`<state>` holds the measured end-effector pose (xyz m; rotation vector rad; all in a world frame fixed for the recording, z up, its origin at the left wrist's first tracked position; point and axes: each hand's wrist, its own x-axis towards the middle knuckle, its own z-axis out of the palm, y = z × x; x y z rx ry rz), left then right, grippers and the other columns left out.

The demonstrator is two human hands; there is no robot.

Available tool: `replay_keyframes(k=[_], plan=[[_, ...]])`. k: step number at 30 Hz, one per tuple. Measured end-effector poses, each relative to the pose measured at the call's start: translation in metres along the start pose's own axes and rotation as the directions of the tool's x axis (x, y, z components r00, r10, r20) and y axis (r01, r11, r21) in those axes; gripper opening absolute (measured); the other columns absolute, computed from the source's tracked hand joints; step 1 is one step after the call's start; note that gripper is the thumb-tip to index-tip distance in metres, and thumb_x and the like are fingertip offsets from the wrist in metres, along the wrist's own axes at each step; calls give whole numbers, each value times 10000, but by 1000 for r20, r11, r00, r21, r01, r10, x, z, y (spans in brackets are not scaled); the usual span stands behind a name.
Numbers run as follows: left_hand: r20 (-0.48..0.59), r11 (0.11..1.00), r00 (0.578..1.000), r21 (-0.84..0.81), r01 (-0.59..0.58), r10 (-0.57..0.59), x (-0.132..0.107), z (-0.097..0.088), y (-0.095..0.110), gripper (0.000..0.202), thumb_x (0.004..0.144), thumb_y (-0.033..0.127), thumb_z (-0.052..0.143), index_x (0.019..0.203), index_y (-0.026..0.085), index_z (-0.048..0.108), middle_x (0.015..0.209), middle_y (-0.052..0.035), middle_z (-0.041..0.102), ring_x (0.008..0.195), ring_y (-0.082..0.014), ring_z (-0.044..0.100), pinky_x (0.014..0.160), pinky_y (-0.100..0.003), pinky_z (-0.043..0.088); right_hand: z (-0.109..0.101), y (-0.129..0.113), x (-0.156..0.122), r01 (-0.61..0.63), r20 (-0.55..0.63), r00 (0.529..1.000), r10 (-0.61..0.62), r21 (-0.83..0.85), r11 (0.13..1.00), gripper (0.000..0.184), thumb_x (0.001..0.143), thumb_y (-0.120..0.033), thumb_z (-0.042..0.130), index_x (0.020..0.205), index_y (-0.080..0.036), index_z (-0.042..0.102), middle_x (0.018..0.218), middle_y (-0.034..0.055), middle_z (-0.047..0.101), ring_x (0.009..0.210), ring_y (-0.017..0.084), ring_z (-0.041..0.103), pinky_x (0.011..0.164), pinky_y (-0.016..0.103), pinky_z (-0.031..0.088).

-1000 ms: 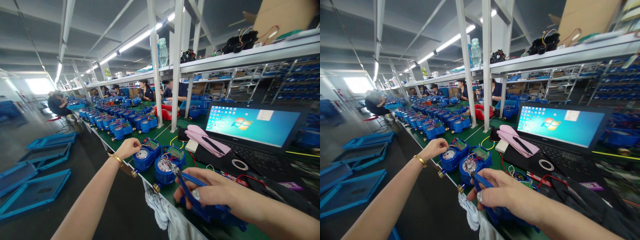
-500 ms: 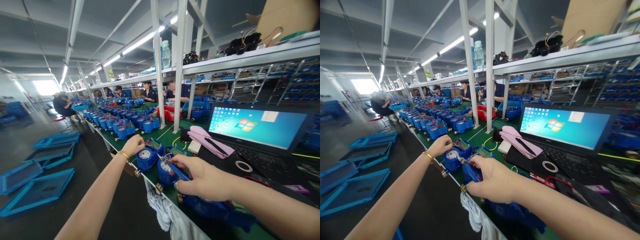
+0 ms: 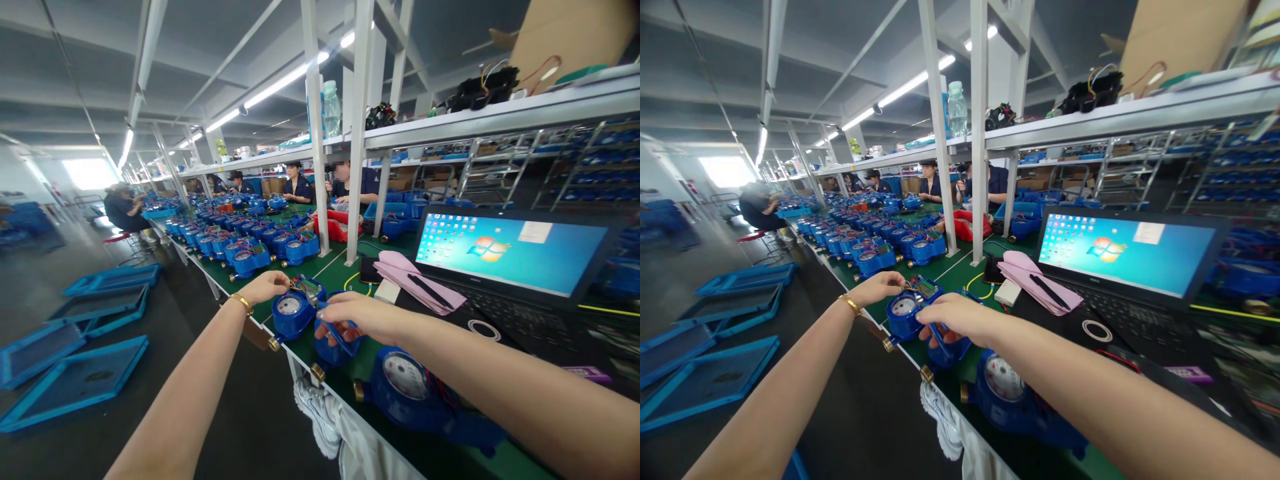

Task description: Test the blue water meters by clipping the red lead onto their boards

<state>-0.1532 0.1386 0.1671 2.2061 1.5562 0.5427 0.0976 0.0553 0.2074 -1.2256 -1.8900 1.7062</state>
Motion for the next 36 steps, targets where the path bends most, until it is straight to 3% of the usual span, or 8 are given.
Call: replay_keyframes(k=[5, 10, 13, 21, 30, 36], plan=[[-134, 998, 991, 61, 24, -16, -7, -2, 3, 207, 879, 331, 598, 844, 127, 604, 788, -4, 614, 723, -138, 596, 716, -330, 519, -1, -4, 22, -84, 27, 996, 80, 216, 973, 143, 868, -226, 469, 858, -123, 567, 835, 103, 693, 598, 115, 640, 454, 159, 380], [-276, 994, 961, 111, 16, 15, -15, -2, 14, 187, 886, 320, 586, 869, 134, 597, 767, 4, 598, 711, -137, 584, 723, -335, 509, 4, -9, 35, -99, 60, 995, 86, 273, 957, 190, 893, -195, 465, 813, -88, 600, 817, 124, 693, 582, 125, 645, 408, 152, 363], [-327, 992, 944, 125, -8, 49, -20, -2, 21, 173, 890, 309, 578, 914, 137, 587, 774, 4, 596, 727, -143, 587, 743, -346, 506, 8, -13, 43, -95, 69, 995, 79, 286, 953, 211, 929, -200, 442, 834, -92, 596, 765, 93, 684, 581, 121, 641, 401, 154, 364], [-344, 992, 935, 117, -44, 82, -25, 0, 26, 163, 902, 285, 560, 965, 135, 578, 792, 1, 611, 745, -149, 606, 769, -362, 514, 14, -14, 64, -111, 63, 993, 98, 263, 958, 248, 969, -316, 476, 867, -114, 577, 722, 5, 623, 571, 97, 600, 424, 175, 416], [-366, 994, 929, 108, -21, 59, -27, 2, 24, 172, 901, 274, 563, 999, 133, 575, 797, -1, 620, 746, -151, 615, 784, -370, 516, 19, -13, 76, -88, 22, 996, 86, 234, 968, 209, 954, -302, 512, 887, -118, 585, 725, -5, 618, 554, 93, 585, 443, 186, 431], [-326, 990, 945, 139, 25, 22, -27, 5, 18, 149, 900, 274, 565, 937, 136, 610, 853, -21, 637, 825, -164, 618, 828, -389, 509, 8, -8, 64, -134, 71, 990, 120, 254, 958, 236, 966, -248, 428, 852, -109, 581, 718, 42, 662, 586, 123, 629, 439, 187, 401]])
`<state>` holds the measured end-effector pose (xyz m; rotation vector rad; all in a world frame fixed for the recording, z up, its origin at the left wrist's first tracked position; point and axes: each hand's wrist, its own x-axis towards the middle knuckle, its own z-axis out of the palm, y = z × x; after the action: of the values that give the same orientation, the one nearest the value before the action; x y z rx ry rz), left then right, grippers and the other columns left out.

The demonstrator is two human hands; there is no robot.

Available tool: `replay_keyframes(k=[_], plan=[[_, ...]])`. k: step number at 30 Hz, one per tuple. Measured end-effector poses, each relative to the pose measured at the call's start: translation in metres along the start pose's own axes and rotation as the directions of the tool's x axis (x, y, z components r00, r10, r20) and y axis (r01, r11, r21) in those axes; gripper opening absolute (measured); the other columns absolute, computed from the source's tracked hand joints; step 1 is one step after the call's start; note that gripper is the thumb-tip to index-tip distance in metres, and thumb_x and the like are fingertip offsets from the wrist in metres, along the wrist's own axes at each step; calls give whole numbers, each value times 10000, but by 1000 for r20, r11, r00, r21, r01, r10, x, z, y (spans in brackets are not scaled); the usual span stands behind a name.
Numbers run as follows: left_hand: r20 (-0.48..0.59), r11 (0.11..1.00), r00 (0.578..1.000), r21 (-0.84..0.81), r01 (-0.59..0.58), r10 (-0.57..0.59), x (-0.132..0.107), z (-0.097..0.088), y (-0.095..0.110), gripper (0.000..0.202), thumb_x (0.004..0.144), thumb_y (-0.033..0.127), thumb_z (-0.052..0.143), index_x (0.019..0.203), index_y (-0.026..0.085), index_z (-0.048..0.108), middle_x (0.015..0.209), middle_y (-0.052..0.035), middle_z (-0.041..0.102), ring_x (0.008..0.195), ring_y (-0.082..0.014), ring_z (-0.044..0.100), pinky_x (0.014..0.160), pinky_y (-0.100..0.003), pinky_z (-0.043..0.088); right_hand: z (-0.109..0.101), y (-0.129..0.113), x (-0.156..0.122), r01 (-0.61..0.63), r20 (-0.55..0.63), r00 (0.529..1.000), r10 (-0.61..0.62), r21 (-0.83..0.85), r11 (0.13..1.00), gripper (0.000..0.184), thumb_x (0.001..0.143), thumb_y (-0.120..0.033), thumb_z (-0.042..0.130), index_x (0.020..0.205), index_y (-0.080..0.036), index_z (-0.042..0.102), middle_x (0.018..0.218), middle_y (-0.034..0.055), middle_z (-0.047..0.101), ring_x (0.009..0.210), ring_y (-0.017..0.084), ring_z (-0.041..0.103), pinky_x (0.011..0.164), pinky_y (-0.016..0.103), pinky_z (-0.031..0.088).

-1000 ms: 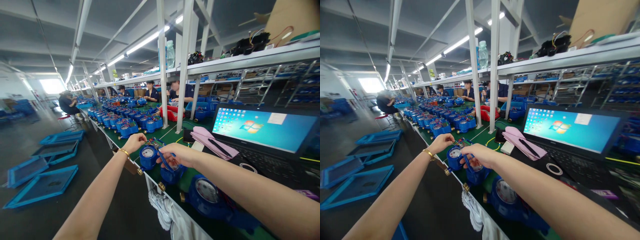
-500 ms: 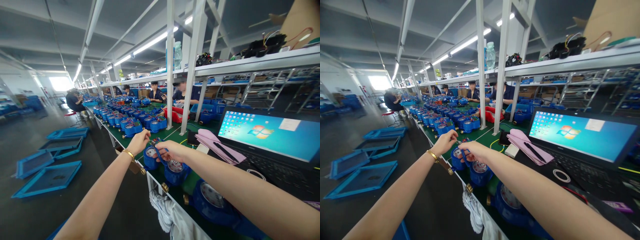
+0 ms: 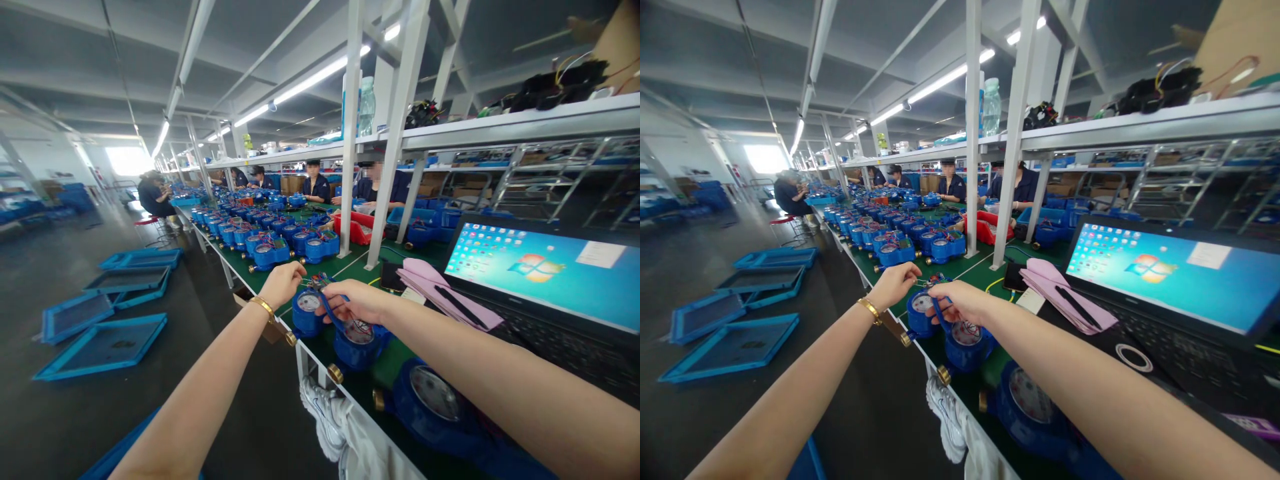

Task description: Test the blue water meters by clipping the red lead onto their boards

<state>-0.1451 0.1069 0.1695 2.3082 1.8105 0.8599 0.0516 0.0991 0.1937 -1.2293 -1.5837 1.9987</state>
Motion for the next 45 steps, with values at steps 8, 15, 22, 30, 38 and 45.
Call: replay_keyframes(k=[8, 15, 22, 30, 38, 45], plan=[[76, 997, 995, -45, 64, -61, 4, 11, -9, 154, 891, 278, 578, 849, 137, 624, 932, -39, 635, 908, -175, 600, 864, -402, 496, -18, 5, -16, 1, 0, 1000, -1, 65, 998, 252, 931, -226, 399, 803, -102, 577, 779, 127, 708, 628, 142, 664, 440, 161, 375], [101, 976, 989, -176, 129, -112, 5, 15, -17, 172, 887, 295, 588, 873, 125, 611, 829, -14, 629, 746, -140, 609, 727, -331, 529, -9, 4, -9, -1, 40, 999, -2, 64, 998, 205, 905, -249, 470, 837, -106, 601, 767, 116, 707, 613, 153, 655, 437, 184, 391], [-63, 979, 991, -174, 110, -122, -4, 10, -8, 163, 878, 295, 592, 908, 136, 577, 770, 8, 579, 699, -132, 569, 696, -318, 504, 7, 0, 7, 7, 28, 1000, -7, -7, 1000, 227, 955, -232, 435, 843, -105, 588, 682, 40, 659, 570, 122, 626, 418, 182, 383], [-84, 979, 989, -176, 106, -122, -7, 8, -5, 140, 872, 269, 602, 898, 134, 573, 748, 16, 579, 687, -130, 575, 697, -317, 507, 13, -5, 17, 49, -7, 999, -50, -124, 991, 246, 955, -299, 512, 818, -112, 592, 706, -2, 635, 541, 87, 589, 420, 175, 415], [-74, 978, 992, -190, 85, -101, -6, 5, -3, 96, 841, 212, 600, 879, 142, 546, 747, 17, 579, 705, -139, 579, 701, -314, 490, 16, -6, 16, 112, -82, 988, -129, -185, 976, 279, 920, -260, 579, 681, -116, 580, 589, -46, 583, 455, 62, 526, 393, 162, 388], [-63, 988, 993, -125, 94, -103, -20, 3, -4, 165, 776, 296, 493, 902, 207, 551, 765, -9, 628, 740, -197, 617, 724, -341, 496, -37, -26, 1, 55, -104, 993, -60, -50, 997, 275, 955, -316, 516, 784, -113, 588, 723, -1, 626, 569, 87, 584, 454, 183, 447]])
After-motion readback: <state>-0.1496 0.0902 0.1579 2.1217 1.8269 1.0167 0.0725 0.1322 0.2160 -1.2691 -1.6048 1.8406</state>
